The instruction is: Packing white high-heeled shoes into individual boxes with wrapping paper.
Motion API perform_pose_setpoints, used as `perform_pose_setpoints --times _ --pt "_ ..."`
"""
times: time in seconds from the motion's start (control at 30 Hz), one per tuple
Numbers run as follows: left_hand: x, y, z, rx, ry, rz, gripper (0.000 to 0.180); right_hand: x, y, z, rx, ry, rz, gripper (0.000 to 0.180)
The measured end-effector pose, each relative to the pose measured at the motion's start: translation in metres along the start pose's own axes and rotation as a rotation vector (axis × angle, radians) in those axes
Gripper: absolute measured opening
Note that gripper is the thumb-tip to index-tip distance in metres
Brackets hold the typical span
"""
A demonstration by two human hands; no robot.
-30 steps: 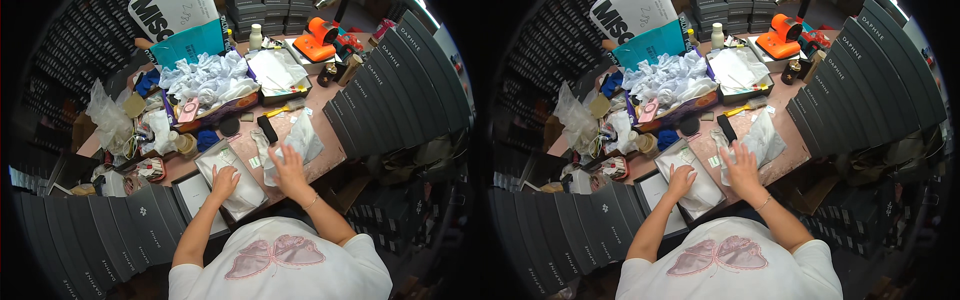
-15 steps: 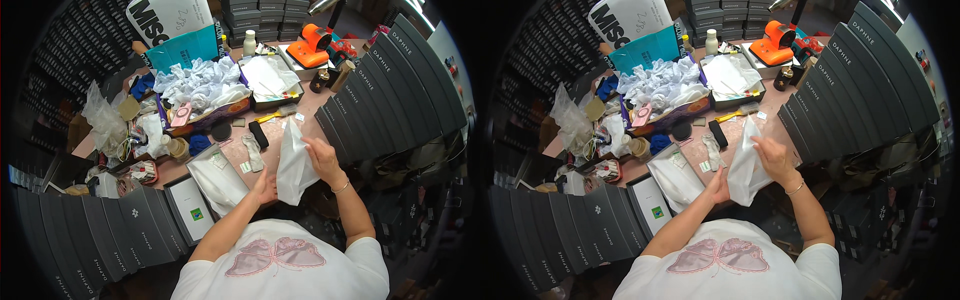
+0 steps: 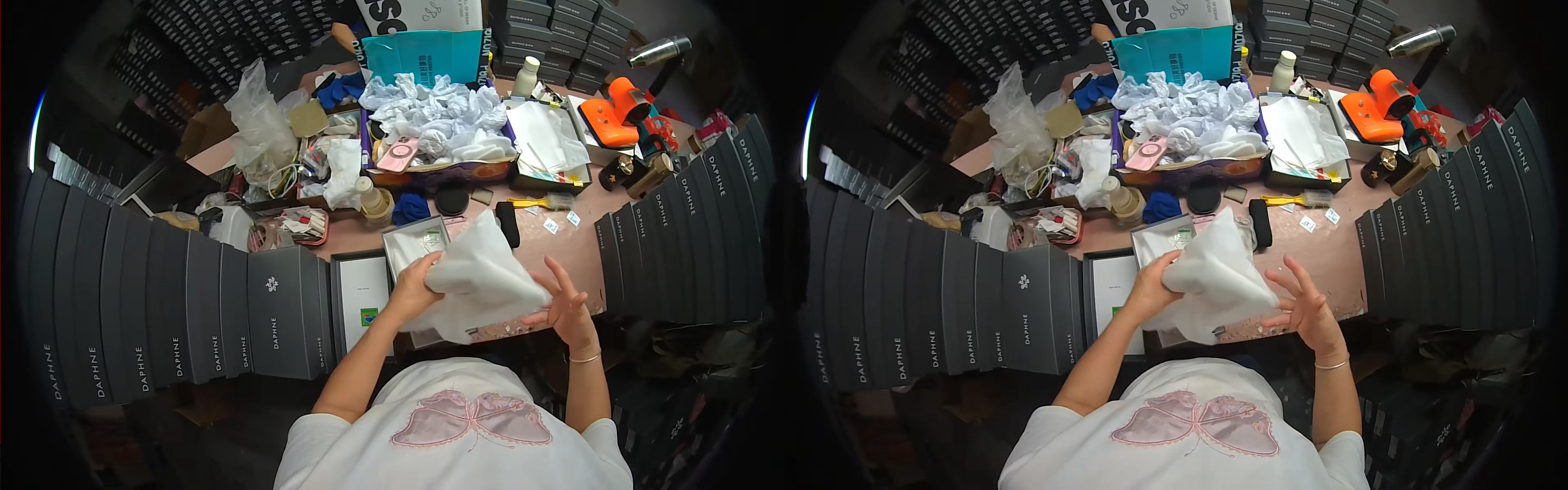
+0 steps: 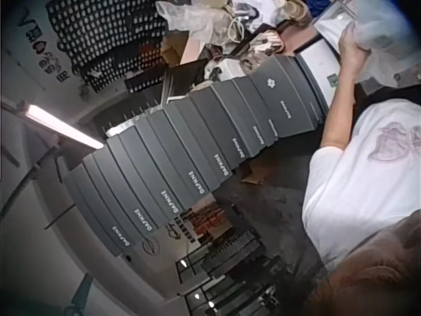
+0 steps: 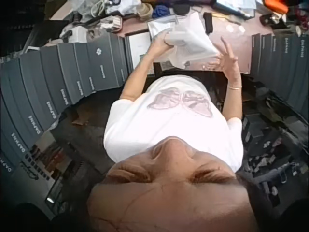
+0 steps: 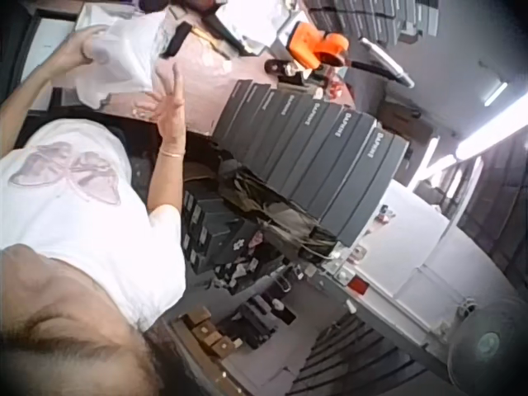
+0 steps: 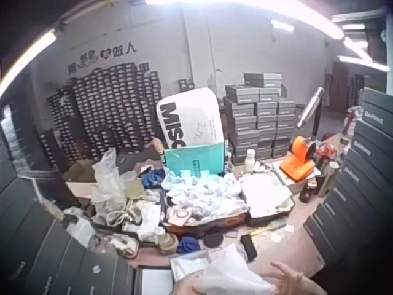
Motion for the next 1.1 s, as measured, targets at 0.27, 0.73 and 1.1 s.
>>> perform_pose_setpoints --times 0.27,0.73,1.1 --pt "0.134 -0.004 -0.008 -0.527 -0.266 0.664 0.063 -0.109 0.044 -0.073 -0.063 -0.216 1.319 0.066" --pt "0.176 -0.02 0.162 -0.108 -0.358 -0.397 0.014 -0.189 0.022 -0.102 0.068 -0.212 1.893 0.07" --pt "0.124 0.028 0.134 -0.14 -0.604 0.828 0.029 -0.119 -0.019 -0.079 -0.211 0.16 0.863 0.054"
Point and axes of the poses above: each hand's wrist, its own z-axis away from the middle knuckle, its own y-axis out of the palm, x = y × z, the point moved 9 cm from there along -z, towards the middle knuckle, and after that the axes turned 8 degrees about z, right-handed, at the moved point
